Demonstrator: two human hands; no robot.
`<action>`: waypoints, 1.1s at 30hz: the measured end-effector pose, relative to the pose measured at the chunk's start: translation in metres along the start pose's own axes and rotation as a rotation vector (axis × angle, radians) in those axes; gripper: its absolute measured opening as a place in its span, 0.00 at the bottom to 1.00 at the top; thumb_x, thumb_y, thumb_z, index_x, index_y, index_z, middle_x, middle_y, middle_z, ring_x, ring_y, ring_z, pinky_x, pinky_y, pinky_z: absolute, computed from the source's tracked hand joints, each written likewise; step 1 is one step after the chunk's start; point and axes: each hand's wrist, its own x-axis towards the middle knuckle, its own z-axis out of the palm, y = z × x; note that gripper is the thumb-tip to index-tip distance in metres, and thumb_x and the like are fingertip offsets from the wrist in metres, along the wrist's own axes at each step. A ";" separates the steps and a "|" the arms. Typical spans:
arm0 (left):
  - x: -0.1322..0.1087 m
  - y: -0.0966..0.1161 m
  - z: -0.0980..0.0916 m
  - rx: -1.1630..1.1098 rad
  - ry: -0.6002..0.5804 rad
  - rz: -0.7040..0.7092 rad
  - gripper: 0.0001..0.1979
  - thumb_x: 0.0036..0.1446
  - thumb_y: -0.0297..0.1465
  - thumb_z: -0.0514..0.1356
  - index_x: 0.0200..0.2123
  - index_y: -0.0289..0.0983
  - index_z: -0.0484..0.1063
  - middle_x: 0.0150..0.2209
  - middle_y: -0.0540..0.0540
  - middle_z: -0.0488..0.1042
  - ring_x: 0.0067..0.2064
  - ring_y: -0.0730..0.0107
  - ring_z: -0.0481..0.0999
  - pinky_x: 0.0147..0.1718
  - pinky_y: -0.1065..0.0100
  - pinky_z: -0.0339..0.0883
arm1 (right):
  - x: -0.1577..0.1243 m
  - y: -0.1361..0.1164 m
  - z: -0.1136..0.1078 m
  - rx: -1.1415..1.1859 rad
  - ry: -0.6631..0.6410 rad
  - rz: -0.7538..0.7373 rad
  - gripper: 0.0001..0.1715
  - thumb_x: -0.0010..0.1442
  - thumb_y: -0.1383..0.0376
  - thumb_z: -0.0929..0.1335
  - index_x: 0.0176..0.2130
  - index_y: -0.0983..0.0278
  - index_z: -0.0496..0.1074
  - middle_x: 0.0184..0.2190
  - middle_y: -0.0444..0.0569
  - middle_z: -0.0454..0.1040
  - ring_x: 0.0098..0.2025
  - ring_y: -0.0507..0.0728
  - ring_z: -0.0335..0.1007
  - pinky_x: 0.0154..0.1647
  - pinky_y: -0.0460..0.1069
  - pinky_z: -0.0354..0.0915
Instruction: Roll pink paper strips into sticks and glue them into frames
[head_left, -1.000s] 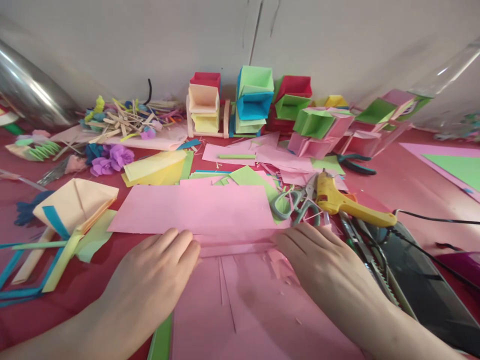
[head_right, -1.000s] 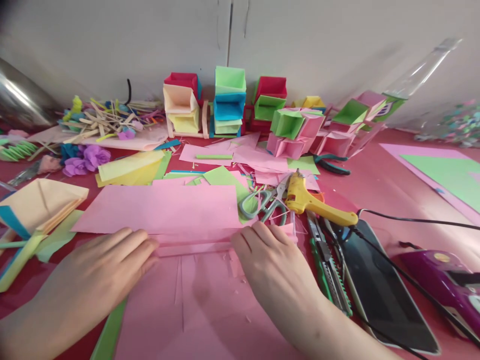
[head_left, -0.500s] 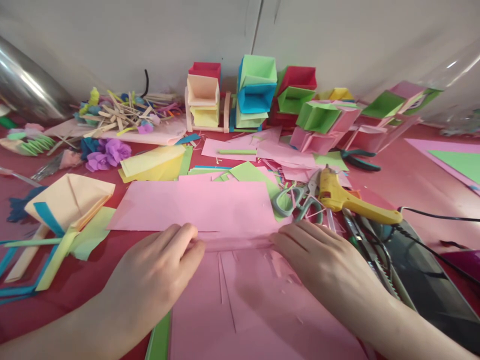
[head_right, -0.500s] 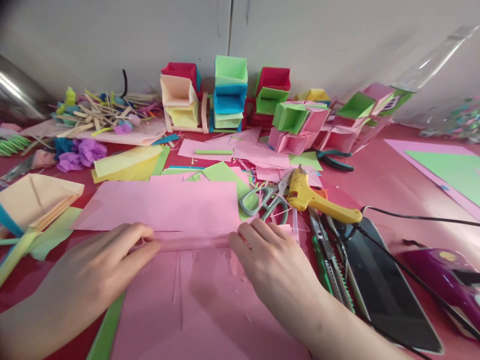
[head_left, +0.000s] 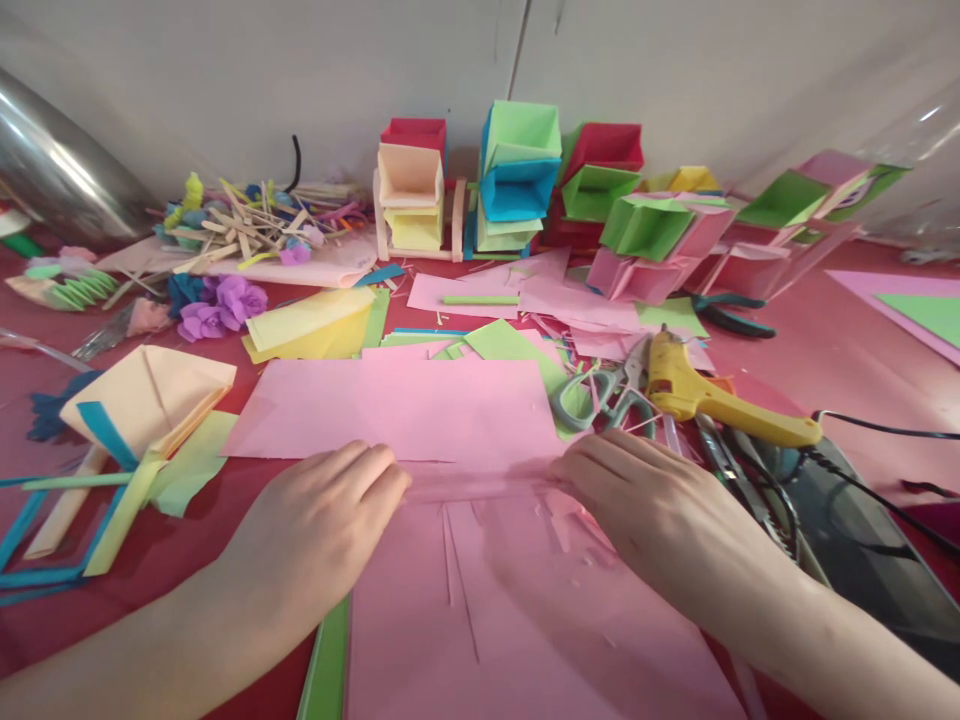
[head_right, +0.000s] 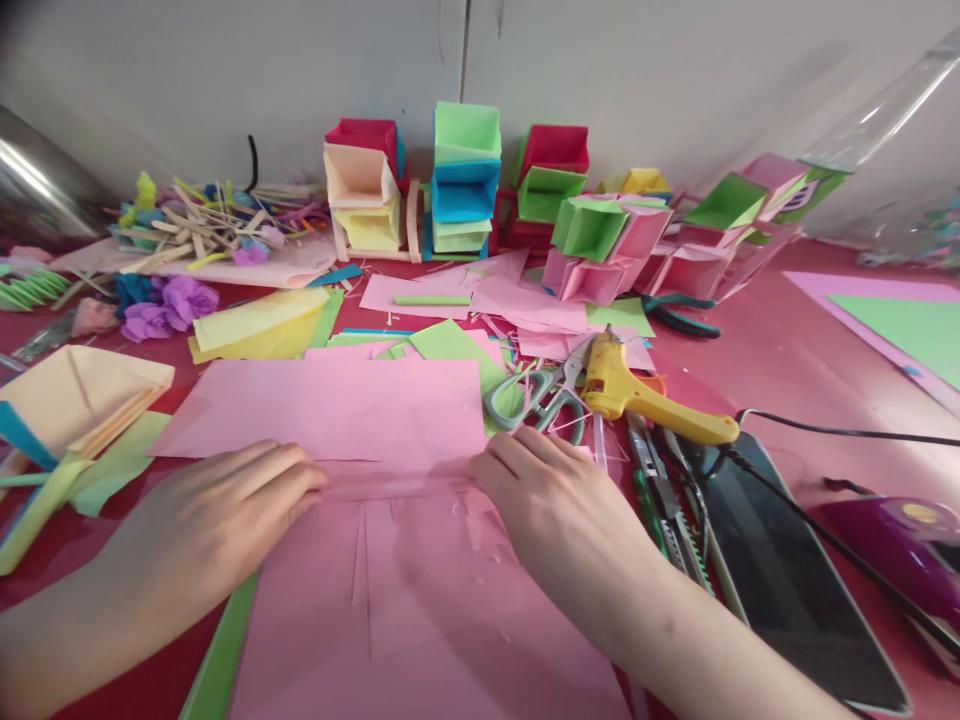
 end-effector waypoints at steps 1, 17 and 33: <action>0.000 -0.001 0.000 -0.008 -0.004 0.004 0.14 0.54 0.18 0.46 0.30 0.34 0.70 0.29 0.45 0.72 0.31 0.65 0.72 0.28 0.67 0.67 | 0.000 0.000 0.001 -0.011 -0.012 0.004 0.15 0.53 0.78 0.58 0.29 0.64 0.68 0.26 0.48 0.68 0.29 0.54 0.62 0.30 0.48 0.56; 0.004 0.006 -0.001 0.005 -0.003 0.019 0.14 0.47 0.16 0.48 0.28 0.37 0.69 0.30 0.46 0.71 0.31 0.64 0.70 0.28 0.64 0.66 | 0.004 -0.014 -0.003 -0.184 0.079 0.028 0.14 0.48 0.81 0.59 0.26 0.64 0.65 0.27 0.48 0.68 0.29 0.54 0.60 0.28 0.48 0.54; -0.006 0.013 -0.001 0.142 0.044 0.070 0.22 0.47 0.14 0.43 0.36 0.35 0.72 0.33 0.45 0.75 0.31 0.67 0.73 0.21 0.70 0.63 | -0.011 -0.012 0.005 -0.272 0.184 -0.209 0.19 0.58 0.75 0.54 0.37 0.70 0.71 0.32 0.53 0.72 0.32 0.56 0.66 0.23 0.48 0.60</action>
